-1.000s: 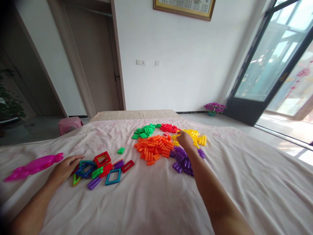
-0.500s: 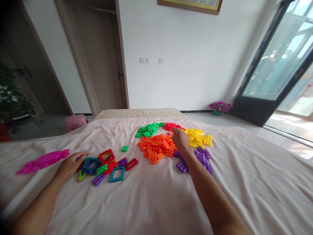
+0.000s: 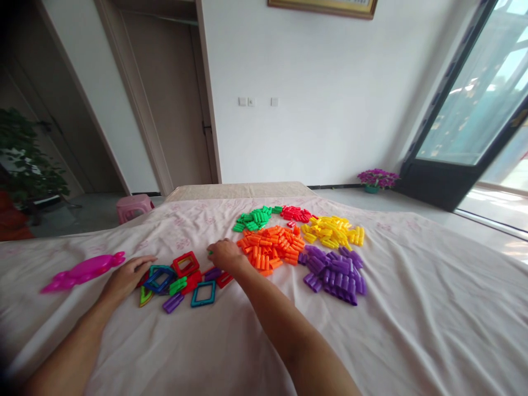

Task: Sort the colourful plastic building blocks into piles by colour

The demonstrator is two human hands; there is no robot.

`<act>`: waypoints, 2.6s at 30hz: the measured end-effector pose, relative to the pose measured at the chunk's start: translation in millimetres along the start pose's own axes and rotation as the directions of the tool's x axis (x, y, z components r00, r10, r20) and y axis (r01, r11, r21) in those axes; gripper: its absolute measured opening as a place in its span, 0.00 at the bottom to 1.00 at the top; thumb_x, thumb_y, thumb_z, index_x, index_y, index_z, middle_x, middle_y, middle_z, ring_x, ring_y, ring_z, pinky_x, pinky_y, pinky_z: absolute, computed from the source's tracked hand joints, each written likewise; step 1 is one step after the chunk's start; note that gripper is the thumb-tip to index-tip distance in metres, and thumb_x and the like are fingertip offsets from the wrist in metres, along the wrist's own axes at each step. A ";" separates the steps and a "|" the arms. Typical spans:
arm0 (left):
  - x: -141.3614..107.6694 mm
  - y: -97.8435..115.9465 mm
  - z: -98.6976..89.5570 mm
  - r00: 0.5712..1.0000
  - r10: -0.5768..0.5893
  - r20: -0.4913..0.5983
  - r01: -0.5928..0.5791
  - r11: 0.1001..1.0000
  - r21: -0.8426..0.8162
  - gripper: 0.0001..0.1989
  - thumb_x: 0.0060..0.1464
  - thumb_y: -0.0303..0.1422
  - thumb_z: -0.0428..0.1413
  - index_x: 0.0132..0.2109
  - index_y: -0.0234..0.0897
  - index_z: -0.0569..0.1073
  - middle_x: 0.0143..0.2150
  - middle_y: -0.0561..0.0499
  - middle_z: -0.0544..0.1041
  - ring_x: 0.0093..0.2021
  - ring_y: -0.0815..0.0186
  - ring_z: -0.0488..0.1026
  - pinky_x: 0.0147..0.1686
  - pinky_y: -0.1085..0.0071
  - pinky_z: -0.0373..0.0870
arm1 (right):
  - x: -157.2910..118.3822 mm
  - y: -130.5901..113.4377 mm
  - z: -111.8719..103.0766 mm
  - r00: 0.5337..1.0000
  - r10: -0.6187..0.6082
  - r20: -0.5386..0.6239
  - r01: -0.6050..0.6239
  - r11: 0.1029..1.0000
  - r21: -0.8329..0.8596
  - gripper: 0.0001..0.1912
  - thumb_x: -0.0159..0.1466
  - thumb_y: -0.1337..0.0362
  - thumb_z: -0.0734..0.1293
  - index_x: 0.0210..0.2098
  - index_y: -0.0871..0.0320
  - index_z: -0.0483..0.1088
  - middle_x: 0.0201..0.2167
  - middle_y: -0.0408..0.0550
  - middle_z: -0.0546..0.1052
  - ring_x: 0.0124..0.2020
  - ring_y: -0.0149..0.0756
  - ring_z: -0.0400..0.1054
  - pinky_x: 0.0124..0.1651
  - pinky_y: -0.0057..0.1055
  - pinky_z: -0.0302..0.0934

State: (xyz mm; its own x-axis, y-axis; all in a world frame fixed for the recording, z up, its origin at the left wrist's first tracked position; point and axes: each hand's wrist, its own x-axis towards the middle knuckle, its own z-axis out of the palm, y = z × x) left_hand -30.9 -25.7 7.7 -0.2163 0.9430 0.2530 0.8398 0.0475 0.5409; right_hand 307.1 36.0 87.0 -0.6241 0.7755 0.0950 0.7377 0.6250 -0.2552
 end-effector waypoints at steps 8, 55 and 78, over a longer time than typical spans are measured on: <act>-4.2 9.8 -3.1 0.999 -0.032 -0.012 0.032 0.999 0.003 0.20 0.58 0.44 0.48 0.48 0.44 0.79 0.56 0.50 0.77 0.57 0.58 0.72 0.58 0.65 0.64 | 5.1 17.6 -9.3 0.991 0.033 -0.129 -0.045 0.995 -0.090 0.17 0.64 0.68 0.63 0.50 0.52 0.76 0.48 0.52 0.76 0.50 0.41 0.68 0.50 0.32 0.60; -1.7 8.3 -2.7 0.999 -0.034 0.011 0.034 0.999 -0.012 0.21 0.58 0.45 0.48 0.49 0.43 0.79 0.57 0.49 0.77 0.57 0.57 0.72 0.59 0.65 0.63 | -42.9 33.7 -39.0 0.977 0.021 -0.211 0.068 0.913 0.403 0.15 0.60 0.64 0.70 0.47 0.56 0.77 0.41 0.46 0.79 0.40 0.34 0.73 0.43 0.27 0.64; 6.0 -12.8 2.6 1.000 0.003 0.030 -0.002 1.000 -0.013 0.21 0.56 0.46 0.49 0.49 0.44 0.79 0.56 0.50 0.78 0.56 0.56 0.73 0.58 0.64 0.66 | -117.2 82.7 -112.0 0.923 0.249 -0.292 -0.212 0.965 0.155 0.13 0.66 0.64 0.61 0.39 0.56 0.78 0.35 0.46 0.80 0.36 0.34 0.73 0.38 0.25 0.60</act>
State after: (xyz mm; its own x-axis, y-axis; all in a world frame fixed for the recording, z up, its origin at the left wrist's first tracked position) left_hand -41.6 -19.8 0.3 -0.1988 0.9526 0.2302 0.8338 0.0410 0.5505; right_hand 470.1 6.8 162.5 -0.3173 0.8980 0.3050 0.8042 0.4252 -0.4153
